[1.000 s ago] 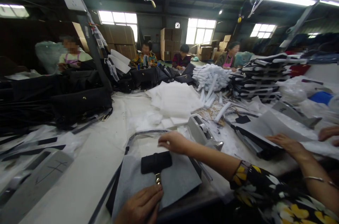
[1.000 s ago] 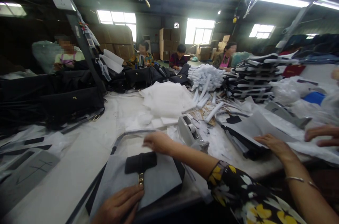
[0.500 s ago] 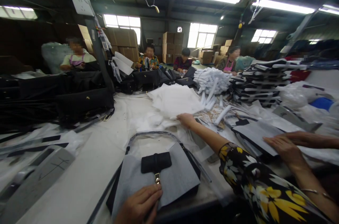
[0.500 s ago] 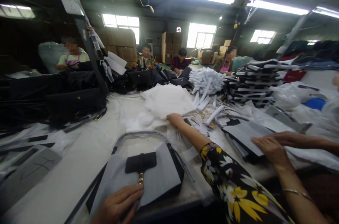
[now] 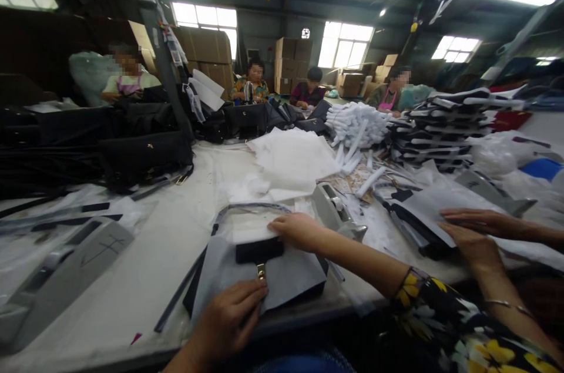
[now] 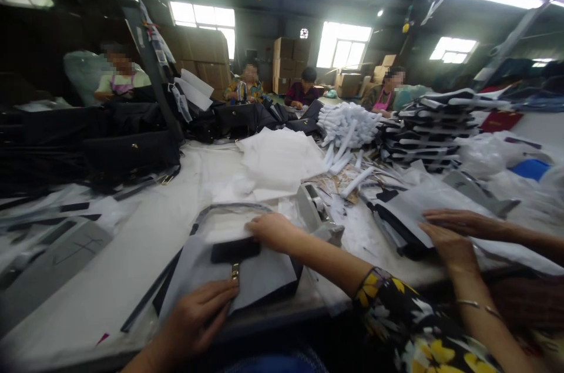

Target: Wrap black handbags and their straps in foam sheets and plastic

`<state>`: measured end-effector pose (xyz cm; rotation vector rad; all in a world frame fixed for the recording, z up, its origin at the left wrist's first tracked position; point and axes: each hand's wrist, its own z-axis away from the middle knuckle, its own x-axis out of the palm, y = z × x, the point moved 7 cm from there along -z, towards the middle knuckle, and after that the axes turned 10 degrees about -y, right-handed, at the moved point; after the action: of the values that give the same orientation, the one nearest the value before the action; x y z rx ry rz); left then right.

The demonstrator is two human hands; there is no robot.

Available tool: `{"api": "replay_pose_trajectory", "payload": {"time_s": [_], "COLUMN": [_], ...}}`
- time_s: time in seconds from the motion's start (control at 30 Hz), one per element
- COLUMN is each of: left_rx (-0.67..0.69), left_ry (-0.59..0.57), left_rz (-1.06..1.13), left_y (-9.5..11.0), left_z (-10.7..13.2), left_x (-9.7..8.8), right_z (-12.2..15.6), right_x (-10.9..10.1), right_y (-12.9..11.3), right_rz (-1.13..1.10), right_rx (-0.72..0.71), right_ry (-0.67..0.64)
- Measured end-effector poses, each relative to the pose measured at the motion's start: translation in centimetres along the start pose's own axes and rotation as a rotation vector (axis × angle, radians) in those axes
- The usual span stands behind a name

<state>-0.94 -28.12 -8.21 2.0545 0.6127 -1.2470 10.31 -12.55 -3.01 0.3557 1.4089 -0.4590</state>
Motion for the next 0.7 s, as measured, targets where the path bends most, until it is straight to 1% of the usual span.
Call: {"api": "replay_pose_trajectory", "payload": {"time_s": [0.07,0.13,0.17,0.23,0.27,0.3,0.33,0.4,0.47,0.53,0.6,0.7], "left_rx": [-0.019,-0.035,-0.040,-0.041,-0.037,-0.033,-0.032,-0.040,-0.045,-0.044,-0.040,-0.043], "left_ry": [-0.014,-0.015,-0.014,-0.008,-0.002,0.003,0.006,0.012,0.009,0.003,0.002,0.002], "left_rz": [0.022,0.039,0.042,0.046,0.046,0.045,0.045,0.046,0.045,0.041,0.034,0.021], "left_y": [-0.1,-0.2,-0.2,-0.3,-0.2,-0.2,-0.2,-0.2,-0.3,-0.2,-0.2,0.0], "left_z": [0.0,0.0,0.0,0.1,0.1,0.2,0.3,0.4,0.5,0.5,0.5,0.6], "left_x": [0.0,0.1,0.1,0.2,0.3,0.4,0.5,0.6,0.8,0.9,1.0,1.2], "right_z": [0.3,0.7,1.1,2.0,2.5,2.9,3.2,3.7,3.8,3.9,4.0,4.1], "right_x": [0.9,0.3,-0.3,-1.4,-1.6,-1.4,-0.7,1.6,4.0,5.7,6.3,6.1], "right_y": [0.7,0.5,-0.1,-2.4,-3.8,-5.1,-6.3,-7.8,-8.3,-8.1,-8.0,-7.7], "right_rz": [0.026,0.042,0.054,0.074,0.079,0.078,0.070,0.038,-0.008,-0.051,-0.081,-0.110], "right_rx": [-0.034,-0.054,-0.073,-0.116,-0.135,-0.151,-0.159,-0.146,-0.120,-0.113,-0.142,-0.176], "right_ry": [-0.066,-0.047,-0.013,0.083,0.123,0.144,0.144,0.112,0.071,0.037,0.009,-0.008]}}
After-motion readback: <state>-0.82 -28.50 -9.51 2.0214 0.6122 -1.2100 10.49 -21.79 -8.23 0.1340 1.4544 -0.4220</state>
